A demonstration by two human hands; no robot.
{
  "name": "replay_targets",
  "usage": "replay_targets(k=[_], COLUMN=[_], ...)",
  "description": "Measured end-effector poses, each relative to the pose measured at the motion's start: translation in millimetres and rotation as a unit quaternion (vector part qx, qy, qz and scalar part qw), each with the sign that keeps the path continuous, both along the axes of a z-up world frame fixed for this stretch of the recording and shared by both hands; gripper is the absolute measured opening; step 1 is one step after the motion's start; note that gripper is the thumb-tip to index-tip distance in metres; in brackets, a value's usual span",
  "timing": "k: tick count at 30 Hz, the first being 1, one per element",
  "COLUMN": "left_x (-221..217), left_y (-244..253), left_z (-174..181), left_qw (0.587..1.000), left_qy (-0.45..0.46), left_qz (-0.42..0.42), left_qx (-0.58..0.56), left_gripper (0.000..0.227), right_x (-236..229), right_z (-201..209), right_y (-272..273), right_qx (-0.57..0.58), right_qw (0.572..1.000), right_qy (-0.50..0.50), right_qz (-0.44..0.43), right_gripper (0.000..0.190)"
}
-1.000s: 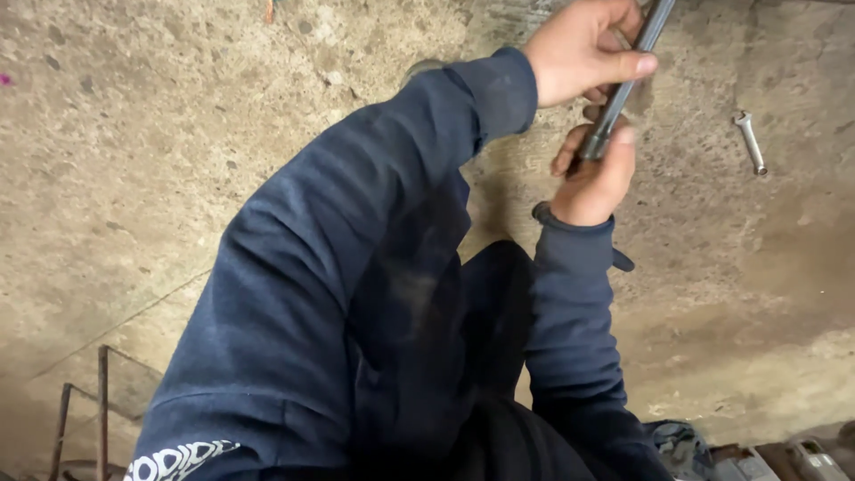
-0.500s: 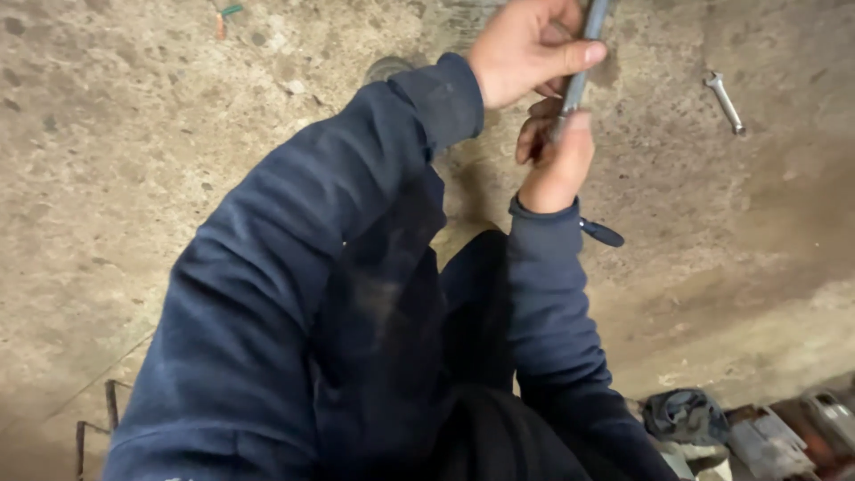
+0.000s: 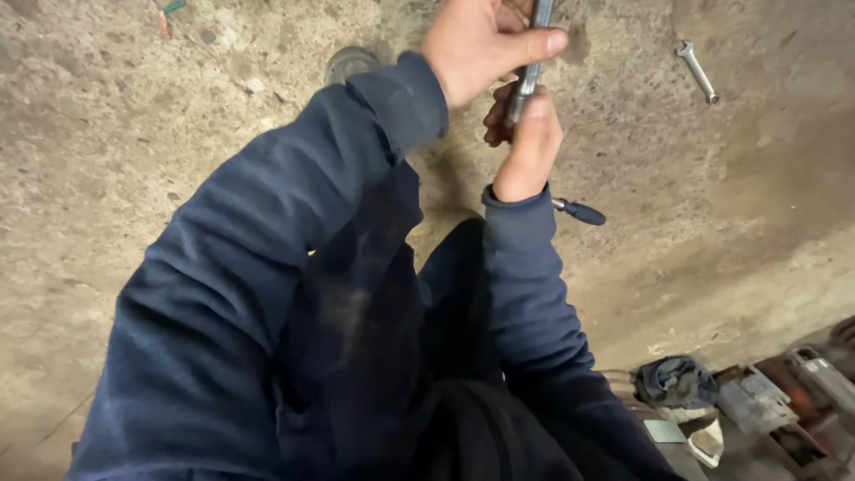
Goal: The person kneels on the workshop floor and uses a socket wrench with an extension bar to loosen bolts on an electric motor mounted on a metal stand. They reposition the wrench repeatedly on the bolts, then lift the motor's round fan cover aside and pick up a loose bolt from the floor.
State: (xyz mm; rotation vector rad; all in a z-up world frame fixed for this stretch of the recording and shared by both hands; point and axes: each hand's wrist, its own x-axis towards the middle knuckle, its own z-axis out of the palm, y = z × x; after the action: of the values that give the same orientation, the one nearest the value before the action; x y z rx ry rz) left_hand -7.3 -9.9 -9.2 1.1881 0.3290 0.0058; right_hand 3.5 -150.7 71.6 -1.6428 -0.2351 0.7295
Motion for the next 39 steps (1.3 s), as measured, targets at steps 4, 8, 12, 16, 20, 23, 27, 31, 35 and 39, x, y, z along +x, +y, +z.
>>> replay_targets(k=[4,8,12,16,20,23,27,31,35,39], left_x=[1.2,-3.7,-8.1,8.5,13.9,16.1,10.7,13.6,20.8,24.2], left_y=[-4.7,-8.9,-12.3,-16.9,-11.5,-9.1,-14.4,-20.3,-12.9,-8.3], left_z=[12.6,-6.8,19.0,30.9,29.1,39.4,28.4,17.9,36.8,38.5], left_qw=[0.985,0.995,0.997,0.979,0.997,0.989,0.993,0.998,0.995,0.972], left_qy=[0.094,-0.098,-0.073,0.104,0.066,-0.031,0.02,0.037,0.079,0.055], left_qz=[0.009,-0.015,0.003,0.054,-0.006,-0.037,-0.044,0.025,-0.008,-0.076], left_qx=[0.147,0.027,0.019,0.165,0.031,-0.141,-0.109,-0.041,-0.067,-0.215], left_gripper=[0.03,0.032,0.032,0.034,0.031,0.03,0.029,0.023,0.037,0.042], right_x=[-1.9,6.8,-0.8,8.4,11.0,13.6,27.5,43.9,28.4,26.6], right_z=[-19.1,-26.1,-31.2,-20.8,-40.7,-54.1,-15.9,-1.8,-40.7,-42.1], right_y=[-11.1,-22.4,-21.2,-22.0,-34.4,-48.8,-33.5,-33.9,-49.7,-48.3], right_qx=[-0.018,0.432,0.058,-0.08,0.081,0.283,0.126,-0.073,0.289,0.426], right_qw=[0.997,0.717,0.973,0.988,0.963,0.784,0.943,0.975,0.883,0.736], right_qy=[0.052,0.546,0.203,-0.124,0.218,0.524,0.286,-0.207,0.368,0.523], right_qz=[-0.062,-0.025,-0.092,-0.051,-0.135,-0.177,-0.116,0.014,-0.034,-0.056], right_gripper=[0.06,0.07,0.065,0.063,0.056,0.056,0.067,0.07,0.073,0.076])
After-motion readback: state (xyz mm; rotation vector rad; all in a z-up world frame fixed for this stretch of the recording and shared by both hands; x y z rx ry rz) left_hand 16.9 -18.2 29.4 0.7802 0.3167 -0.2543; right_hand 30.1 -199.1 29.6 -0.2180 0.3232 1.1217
